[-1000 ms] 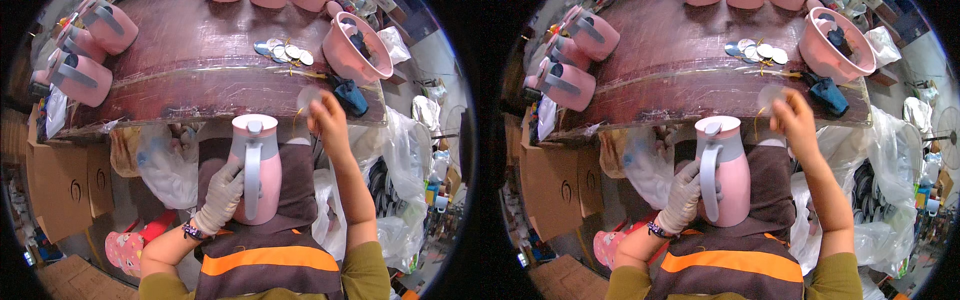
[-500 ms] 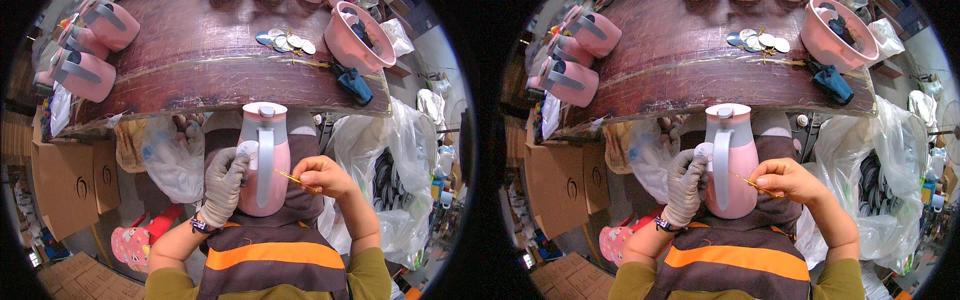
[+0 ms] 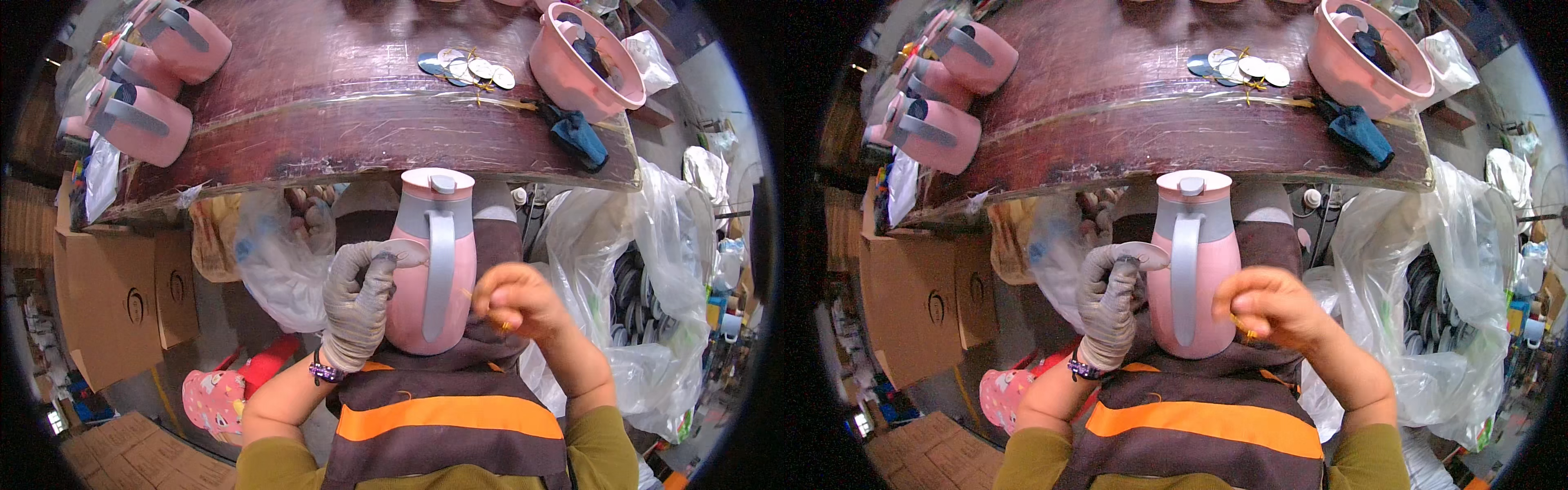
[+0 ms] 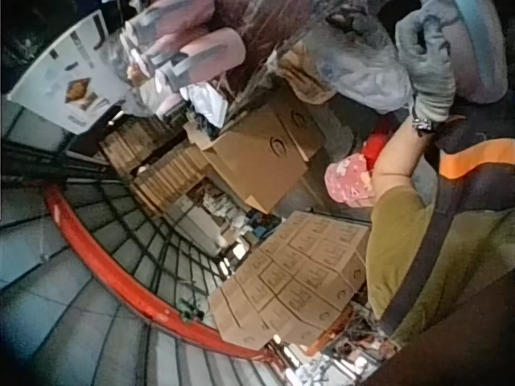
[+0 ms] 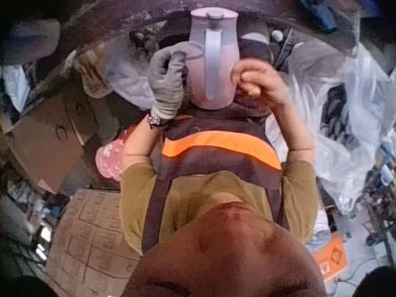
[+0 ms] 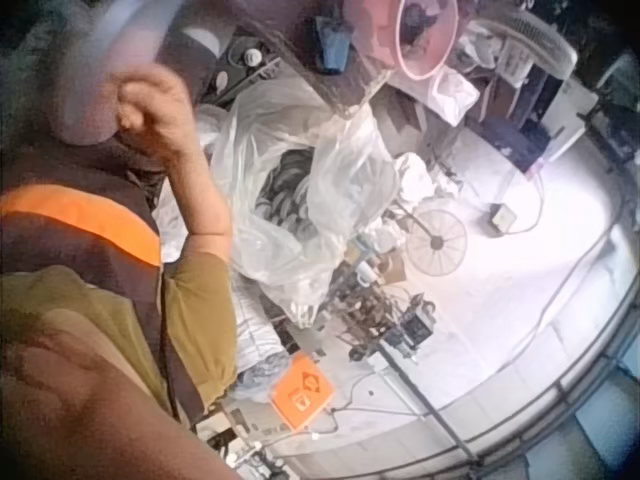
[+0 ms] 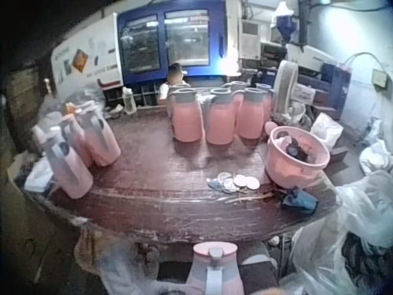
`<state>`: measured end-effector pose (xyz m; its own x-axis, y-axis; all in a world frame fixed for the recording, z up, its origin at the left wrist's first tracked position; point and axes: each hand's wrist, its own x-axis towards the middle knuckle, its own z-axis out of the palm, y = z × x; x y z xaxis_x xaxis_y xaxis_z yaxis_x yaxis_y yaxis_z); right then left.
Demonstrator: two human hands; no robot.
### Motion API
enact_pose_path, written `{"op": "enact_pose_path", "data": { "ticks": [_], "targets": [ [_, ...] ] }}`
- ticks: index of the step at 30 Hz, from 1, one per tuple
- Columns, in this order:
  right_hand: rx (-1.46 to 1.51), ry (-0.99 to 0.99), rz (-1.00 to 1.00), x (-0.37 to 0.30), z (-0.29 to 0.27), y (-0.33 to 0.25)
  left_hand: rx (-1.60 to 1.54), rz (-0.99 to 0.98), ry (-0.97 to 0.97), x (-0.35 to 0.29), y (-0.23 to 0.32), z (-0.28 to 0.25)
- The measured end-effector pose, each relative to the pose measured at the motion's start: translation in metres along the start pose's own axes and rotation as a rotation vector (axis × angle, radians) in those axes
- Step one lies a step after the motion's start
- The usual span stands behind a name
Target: The person assembles pink plastic pitchers by attaching grey lids and handles. They wipe the pitchers with a cloth and attach circular tags to the handles before placing them on the table.
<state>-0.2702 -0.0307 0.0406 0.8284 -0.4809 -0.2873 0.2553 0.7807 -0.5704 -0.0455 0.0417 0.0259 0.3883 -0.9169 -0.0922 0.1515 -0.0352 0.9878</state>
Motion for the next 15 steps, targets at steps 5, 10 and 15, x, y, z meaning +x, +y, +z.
{"op": "enact_pose_path", "data": {
  "ticks": [5, 10, 15],
  "targets": [
    [-0.696, 0.22, -0.331, 0.024, 0.041, -0.02, 0.551, 0.596, -0.201, 0.014, 0.021, -0.008],
    [-1.209, 0.249, -0.437, 0.035, 0.06, -0.019, 0.555, 0.575, -0.384, 0.025, 0.04, -0.004],
    [-1.452, 0.203, -0.643, 0.044, 0.059, -0.016, 0.361, 0.335, -0.522, 0.022, 0.058, 0.008]
  ]
}}
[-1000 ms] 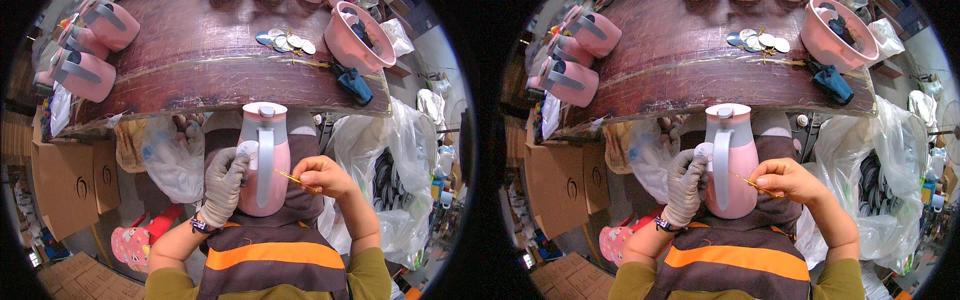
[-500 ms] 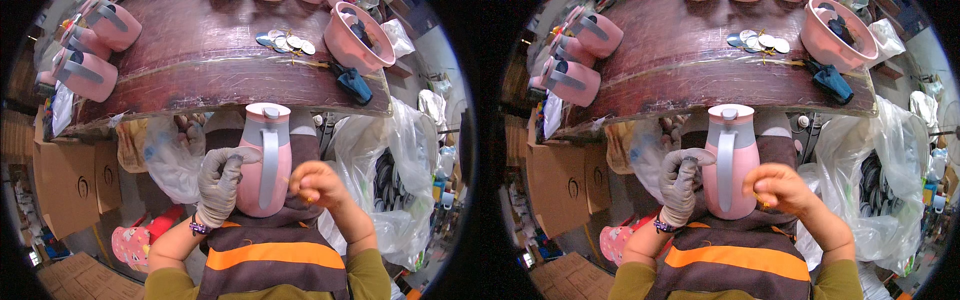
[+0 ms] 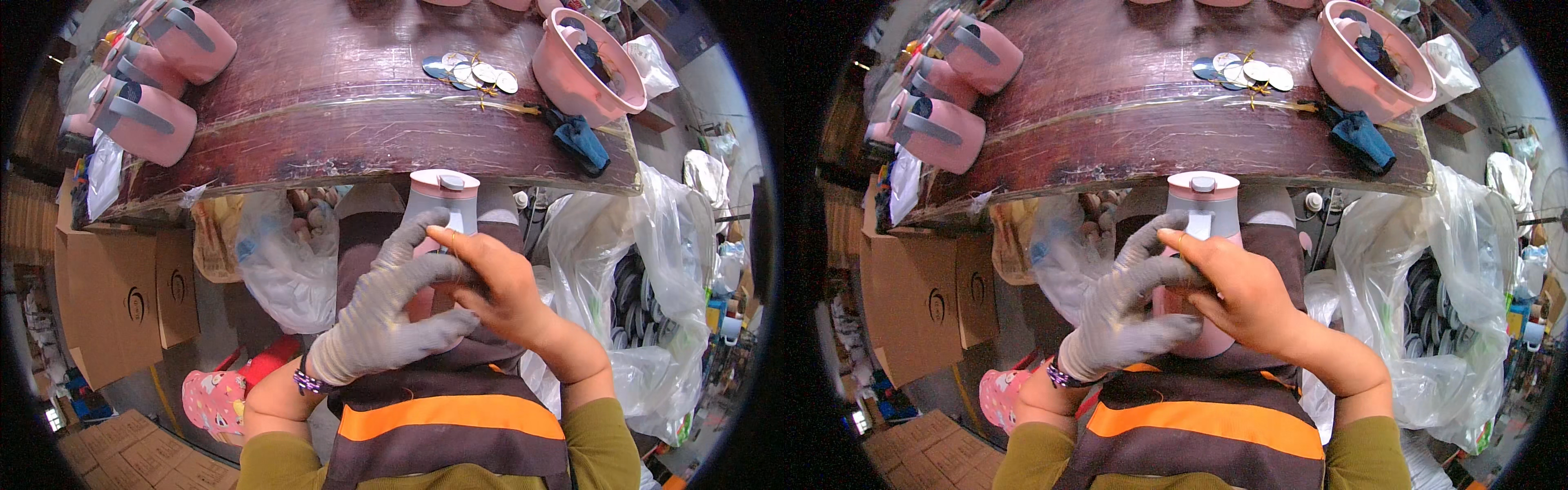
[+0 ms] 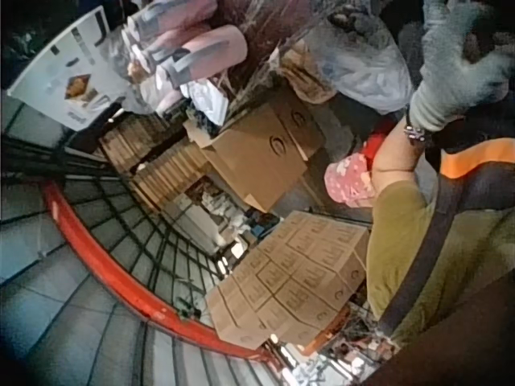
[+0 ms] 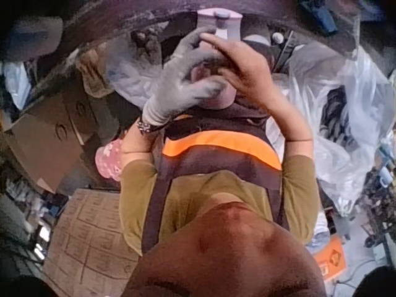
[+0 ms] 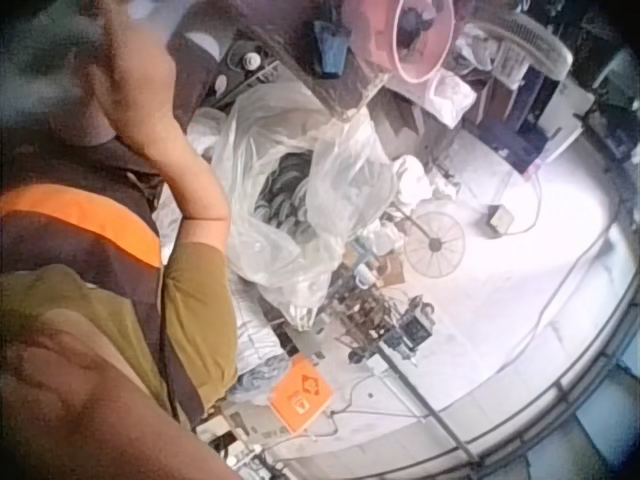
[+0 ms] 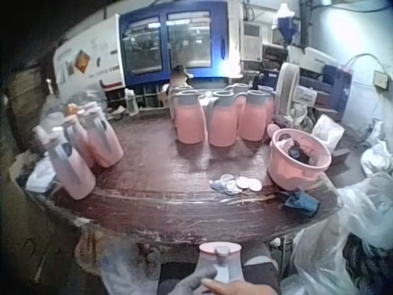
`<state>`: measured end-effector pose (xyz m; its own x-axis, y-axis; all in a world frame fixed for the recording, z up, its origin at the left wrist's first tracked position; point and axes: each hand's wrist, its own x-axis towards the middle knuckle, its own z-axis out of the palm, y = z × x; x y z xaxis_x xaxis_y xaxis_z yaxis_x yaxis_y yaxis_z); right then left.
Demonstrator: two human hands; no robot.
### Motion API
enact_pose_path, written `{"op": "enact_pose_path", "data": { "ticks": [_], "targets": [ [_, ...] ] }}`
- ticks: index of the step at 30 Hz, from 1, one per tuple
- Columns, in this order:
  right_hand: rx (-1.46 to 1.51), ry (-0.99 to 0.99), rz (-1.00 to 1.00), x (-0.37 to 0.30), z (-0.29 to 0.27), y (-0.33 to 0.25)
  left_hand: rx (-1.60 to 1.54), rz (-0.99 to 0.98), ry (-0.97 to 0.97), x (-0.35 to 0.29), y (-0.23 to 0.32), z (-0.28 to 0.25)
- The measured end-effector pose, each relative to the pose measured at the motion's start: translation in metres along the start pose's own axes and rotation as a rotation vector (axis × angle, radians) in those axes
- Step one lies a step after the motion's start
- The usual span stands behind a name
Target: The person assembles pink plastic pitchers by attaching grey lids and handles. They wipe the pitchers with a cloth and attach circular tags to the handles before placing them on the table.
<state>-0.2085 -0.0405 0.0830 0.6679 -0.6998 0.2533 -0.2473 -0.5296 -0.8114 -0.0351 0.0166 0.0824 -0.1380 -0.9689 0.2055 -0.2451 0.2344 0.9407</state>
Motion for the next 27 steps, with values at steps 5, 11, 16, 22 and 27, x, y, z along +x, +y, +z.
{"op": "enact_pose_path", "data": {
  "ticks": [5, 11, 16, 22, 27],
  "targets": [
    [-0.023, 0.272, 0.001, -0.007, -0.001, 0.02, -0.515, -0.329, 0.336, -0.005, -0.01, 0.003],
    [0.629, 0.46, 0.524, -0.014, 0.014, 0.047, -0.752, -0.691, -0.181, -0.012, -0.017, 0.027],
    [0.634, 0.825, 0.521, -0.017, -0.013, 0.122, -0.688, -0.784, -0.007, -0.025, -0.008, 0.022],
    [0.711, 0.308, 0.529, -0.047, -0.007, 0.074, -0.567, -0.503, 0.313, -0.042, 0.015, -0.016],
    [0.722, 0.21, 0.601, -0.054, 0.002, 0.063, -0.427, 0.045, 0.615, -0.008, 0.002, -0.076]
  ]
}}
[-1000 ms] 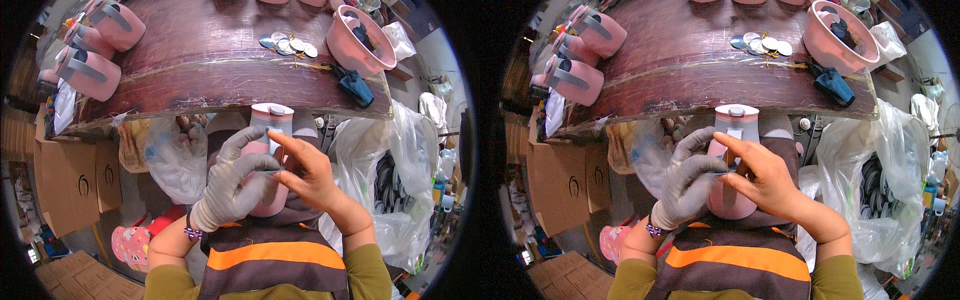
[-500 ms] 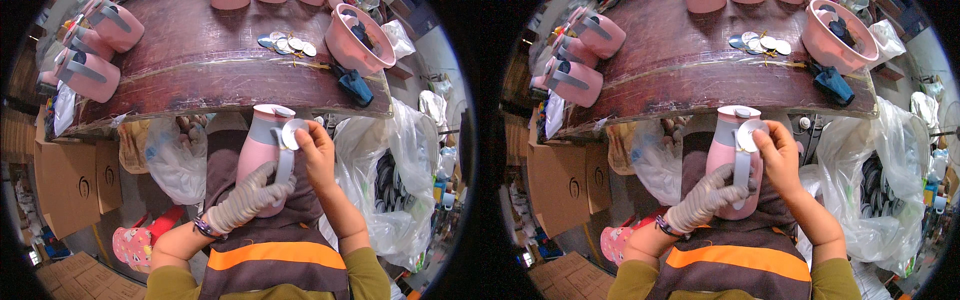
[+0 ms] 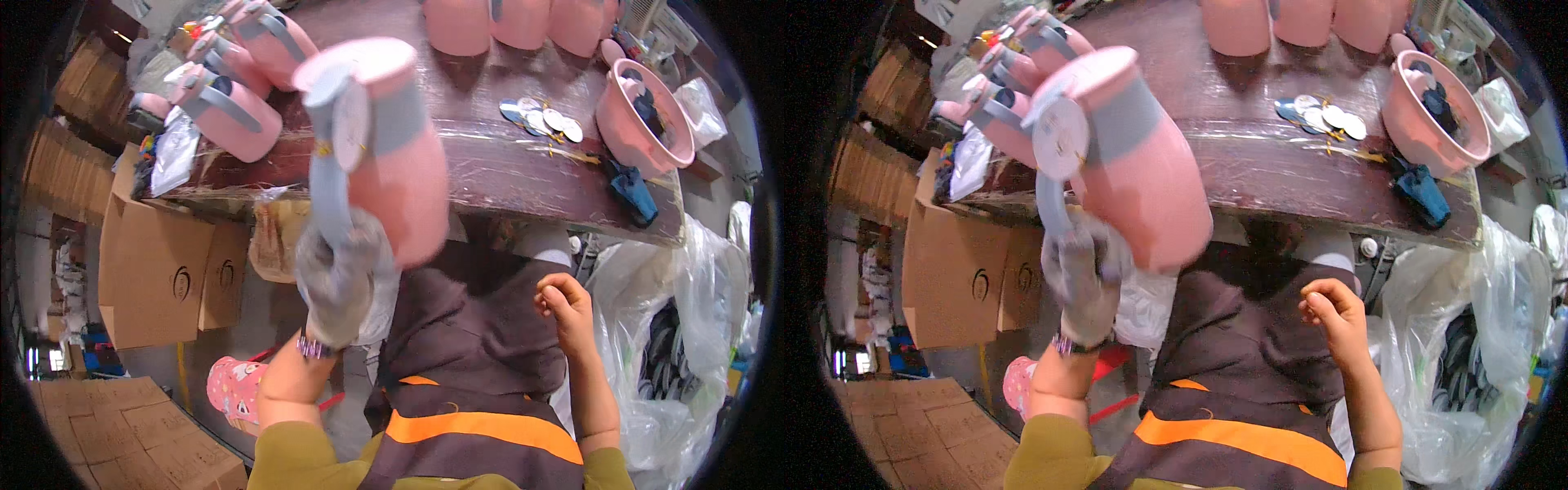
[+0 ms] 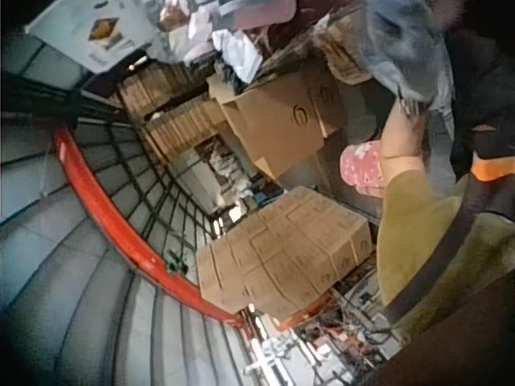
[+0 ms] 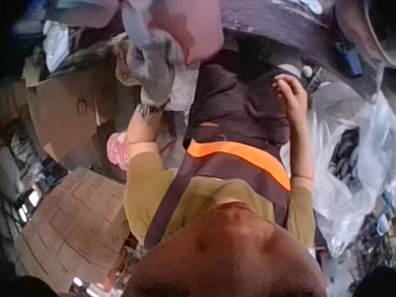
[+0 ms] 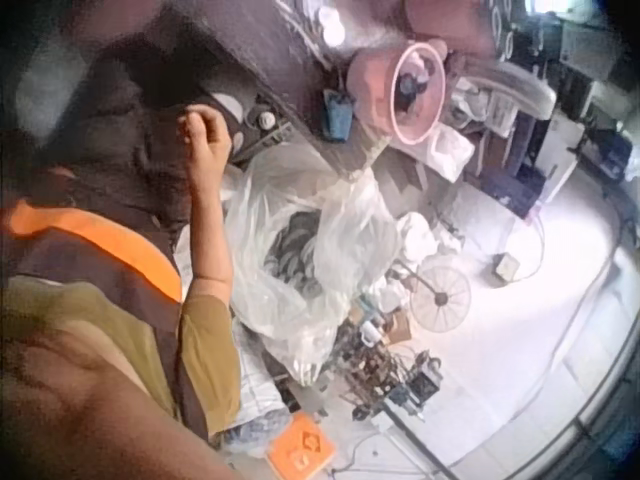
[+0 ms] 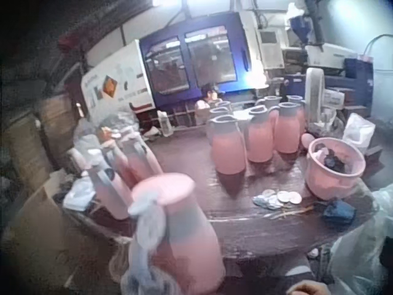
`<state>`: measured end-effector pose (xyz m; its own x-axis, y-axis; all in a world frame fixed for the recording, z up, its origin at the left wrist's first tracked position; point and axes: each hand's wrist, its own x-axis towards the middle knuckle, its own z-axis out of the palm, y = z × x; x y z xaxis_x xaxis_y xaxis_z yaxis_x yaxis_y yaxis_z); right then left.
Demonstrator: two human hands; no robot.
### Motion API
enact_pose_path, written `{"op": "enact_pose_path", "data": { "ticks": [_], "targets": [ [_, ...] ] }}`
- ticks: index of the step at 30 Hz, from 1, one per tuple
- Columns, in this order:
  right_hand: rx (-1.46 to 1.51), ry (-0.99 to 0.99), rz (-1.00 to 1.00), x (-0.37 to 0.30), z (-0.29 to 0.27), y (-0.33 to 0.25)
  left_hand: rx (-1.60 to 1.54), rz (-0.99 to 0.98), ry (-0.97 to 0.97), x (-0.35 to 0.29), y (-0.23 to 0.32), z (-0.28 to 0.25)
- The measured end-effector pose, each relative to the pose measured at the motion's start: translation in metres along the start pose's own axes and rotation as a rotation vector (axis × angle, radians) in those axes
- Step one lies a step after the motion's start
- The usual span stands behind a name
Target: The person assembles pink plastic pitchers by attaching grey lids and handles. They wipe the pitchers with a cloth and attach circular tags to the handles before placing them on the table.
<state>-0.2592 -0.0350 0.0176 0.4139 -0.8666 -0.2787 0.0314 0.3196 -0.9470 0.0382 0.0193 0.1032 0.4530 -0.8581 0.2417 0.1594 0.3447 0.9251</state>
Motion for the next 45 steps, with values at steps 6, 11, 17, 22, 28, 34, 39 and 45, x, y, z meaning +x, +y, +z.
{"op": "enact_pose_path", "data": {
  "ticks": [6, 11, 17, 22, 28, 34, 39, 45],
  "targets": [
    [-0.04, -0.028, 0.056, 0.003, -0.003, 0.014, 0.417, 0.136, 0.242, 0.112, -0.061, -0.058],
    [0.018, -0.027, 0.108, 0.009, -0.016, 0.033, 0.579, -0.139, 0.382, 0.156, -0.107, -0.133],
    [0.081, 0.01, 0.175, 0.014, -0.021, 0.067, 0.939, 0.053, -0.142, 0.179, -0.125, -0.037],
    [0.15, 0.091, 0.153, 0.0, -0.044, 0.063, 1.352, 1.161, -0.423, 0.327, -0.106, 0.117],
    [-0.574, 0.651, -0.151, -0.06, -0.141, 0.045, 1.573, 0.196, -0.404, 0.461, -0.105, 0.13],
    [-0.467, 1.375, -0.002, -0.16, -0.338, 0.089, 1.04, -0.36, -0.214, 0.452, -0.068, 0.098],
    [-1.505, 1.361, 0.457, -0.187, -0.429, 0.128, 0.826, -0.458, -0.041, 0.421, -0.059, 0.028],
    [-1.563, 1.267, 0.714, -0.168, -0.507, 0.152, 0.796, -0.078, -0.203, 0.436, -0.065, -0.124]
  ]
}}
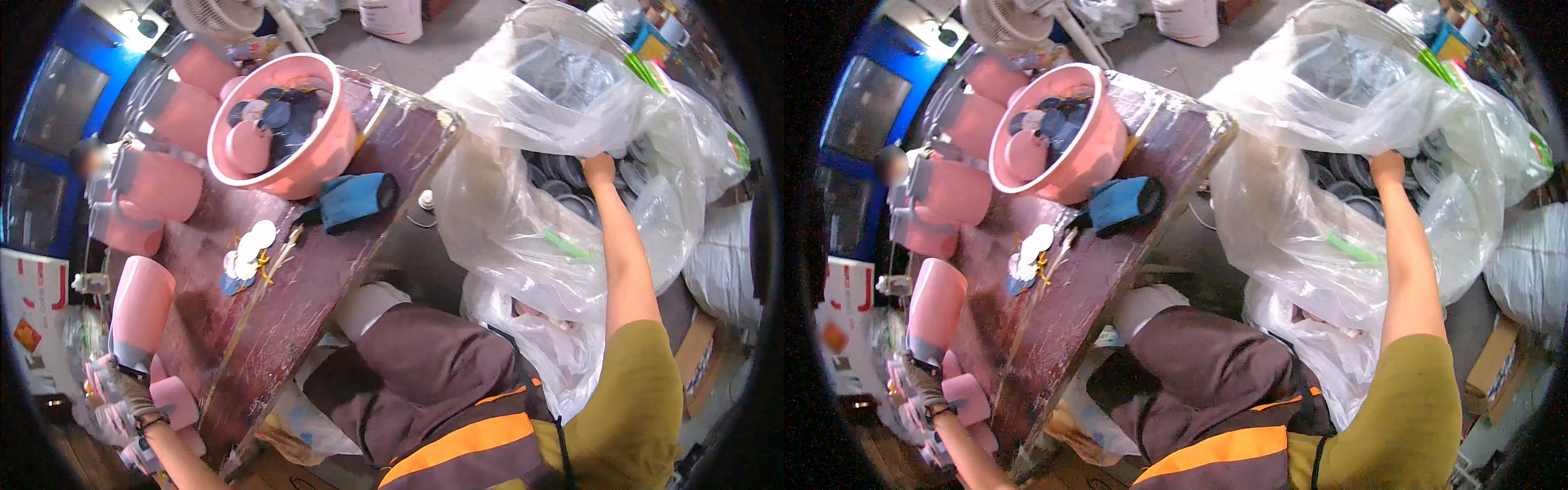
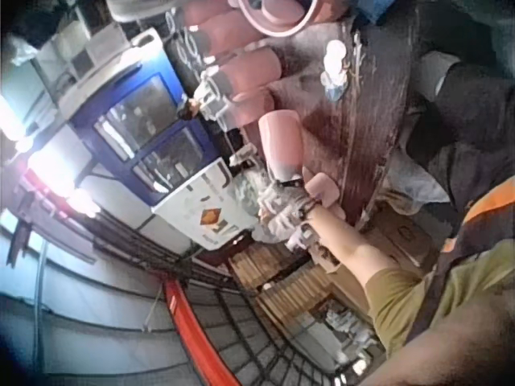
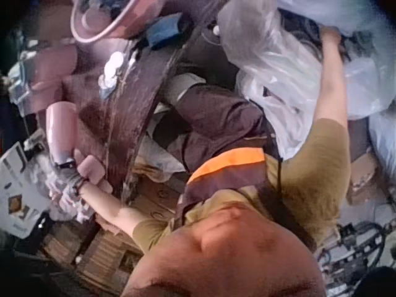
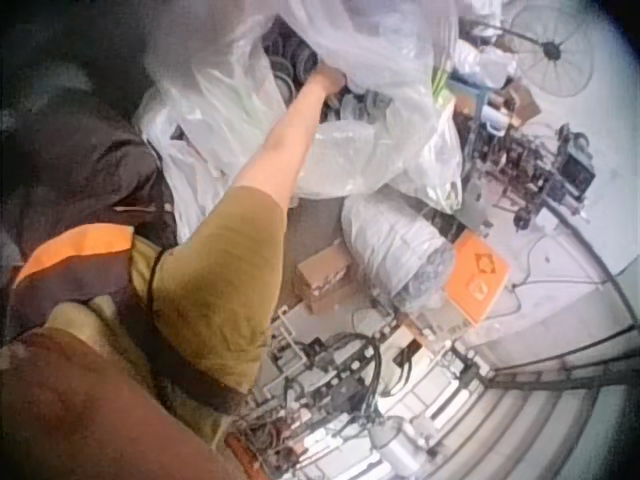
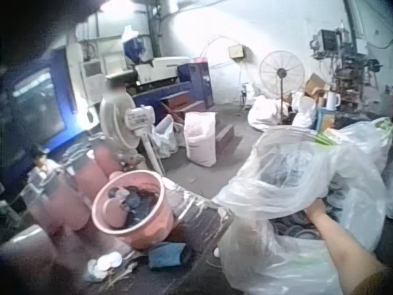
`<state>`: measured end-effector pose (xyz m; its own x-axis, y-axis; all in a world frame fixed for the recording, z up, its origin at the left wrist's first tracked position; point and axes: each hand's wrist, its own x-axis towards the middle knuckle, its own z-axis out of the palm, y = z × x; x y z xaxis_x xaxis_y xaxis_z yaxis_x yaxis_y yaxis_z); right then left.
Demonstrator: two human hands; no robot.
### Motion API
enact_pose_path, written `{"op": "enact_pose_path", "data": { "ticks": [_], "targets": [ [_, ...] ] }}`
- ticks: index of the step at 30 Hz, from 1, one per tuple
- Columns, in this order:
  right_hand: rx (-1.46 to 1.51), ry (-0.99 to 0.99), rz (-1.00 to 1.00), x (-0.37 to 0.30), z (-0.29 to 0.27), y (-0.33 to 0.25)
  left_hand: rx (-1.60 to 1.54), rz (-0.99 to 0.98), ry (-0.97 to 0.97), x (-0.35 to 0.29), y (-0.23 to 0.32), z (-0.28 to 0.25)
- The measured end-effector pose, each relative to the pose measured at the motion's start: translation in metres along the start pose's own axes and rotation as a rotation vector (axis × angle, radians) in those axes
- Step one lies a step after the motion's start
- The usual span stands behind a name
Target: The person assembles pink plastic pitchers by attaching grey lids and handles. They wipe the pitchers with a cloth and attach circular tags to the handles before placing them on the table.
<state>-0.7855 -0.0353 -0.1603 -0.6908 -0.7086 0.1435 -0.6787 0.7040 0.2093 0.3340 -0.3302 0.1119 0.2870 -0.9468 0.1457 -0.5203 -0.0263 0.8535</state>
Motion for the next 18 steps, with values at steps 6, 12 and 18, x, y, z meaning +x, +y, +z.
{"op": "enact_pose_path", "data": {
  "ticks": [6, 12, 18],
  "targets": [
    [0.346, 0.186, -0.171, -0.056, -0.06, -0.037, 0.049, 0.167, 0.113, -0.133, 0.045, -0.025],
    [1.238, -0.161, -0.25, -0.182, -0.224, -0.13, 0.694, 0.37, 0.507, -0.217, 0.04, -0.008],
    [1.615, 0.015, -0.601, -0.266, -0.311, -0.247, -0.791, -0.309, -0.051, -0.332, 0.096, 0.183]
  ]
}}
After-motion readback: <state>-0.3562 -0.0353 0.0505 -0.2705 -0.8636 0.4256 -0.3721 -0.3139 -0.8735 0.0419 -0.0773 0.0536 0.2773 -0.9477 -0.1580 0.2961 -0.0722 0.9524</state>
